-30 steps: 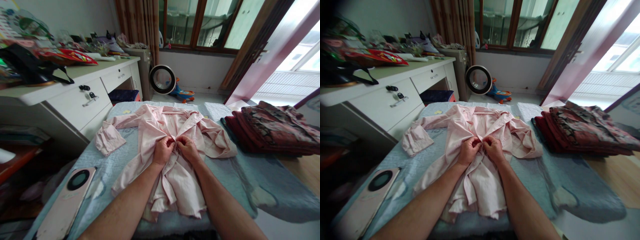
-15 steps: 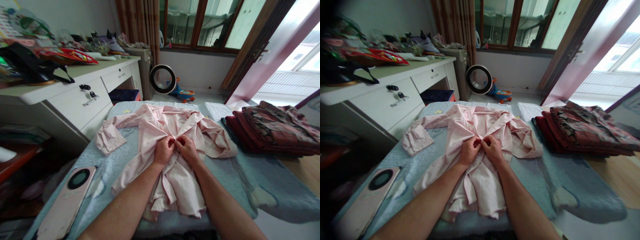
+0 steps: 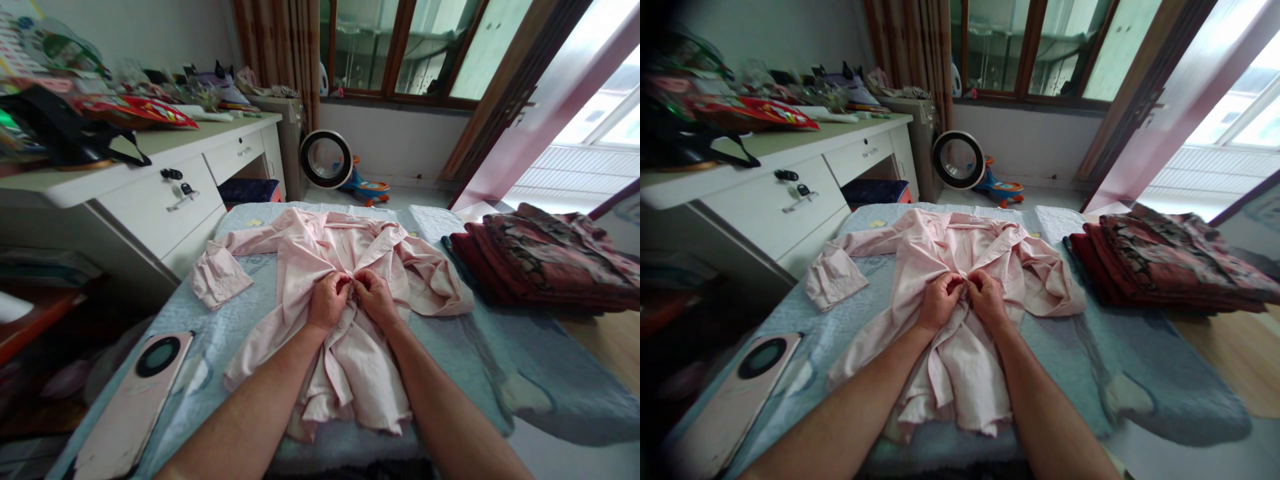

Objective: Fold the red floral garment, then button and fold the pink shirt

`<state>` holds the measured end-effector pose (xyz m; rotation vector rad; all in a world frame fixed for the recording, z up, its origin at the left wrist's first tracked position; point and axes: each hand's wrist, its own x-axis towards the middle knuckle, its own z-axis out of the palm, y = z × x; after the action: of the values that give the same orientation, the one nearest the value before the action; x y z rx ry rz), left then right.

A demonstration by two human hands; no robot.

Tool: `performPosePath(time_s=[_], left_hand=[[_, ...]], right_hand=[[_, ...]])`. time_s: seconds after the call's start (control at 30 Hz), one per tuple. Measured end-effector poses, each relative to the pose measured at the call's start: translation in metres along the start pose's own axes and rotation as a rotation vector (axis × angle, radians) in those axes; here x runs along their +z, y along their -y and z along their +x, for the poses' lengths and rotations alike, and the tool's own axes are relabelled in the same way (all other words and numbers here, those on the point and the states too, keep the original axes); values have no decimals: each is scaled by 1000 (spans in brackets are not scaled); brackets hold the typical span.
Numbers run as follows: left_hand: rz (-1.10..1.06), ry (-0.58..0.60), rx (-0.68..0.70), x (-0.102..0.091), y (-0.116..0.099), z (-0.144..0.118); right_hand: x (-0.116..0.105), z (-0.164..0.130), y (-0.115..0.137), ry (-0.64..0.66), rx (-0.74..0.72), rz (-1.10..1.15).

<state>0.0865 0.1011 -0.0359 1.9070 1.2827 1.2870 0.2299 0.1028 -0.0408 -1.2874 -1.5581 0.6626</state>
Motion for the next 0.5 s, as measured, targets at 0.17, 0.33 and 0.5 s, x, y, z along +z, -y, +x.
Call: performPosePath(time_s=[0.17, 0.33, 0.5], left_hand=[[3, 14, -5, 0, 1, 1], [0, 38, -35, 0, 1, 2], [-41, 45, -104, -1, 1, 3]], right_hand=[[1, -1, 0, -6, -16, -36], [2, -1, -1, 0, -19, -49], [1, -1, -4, 1, -22, -41]])
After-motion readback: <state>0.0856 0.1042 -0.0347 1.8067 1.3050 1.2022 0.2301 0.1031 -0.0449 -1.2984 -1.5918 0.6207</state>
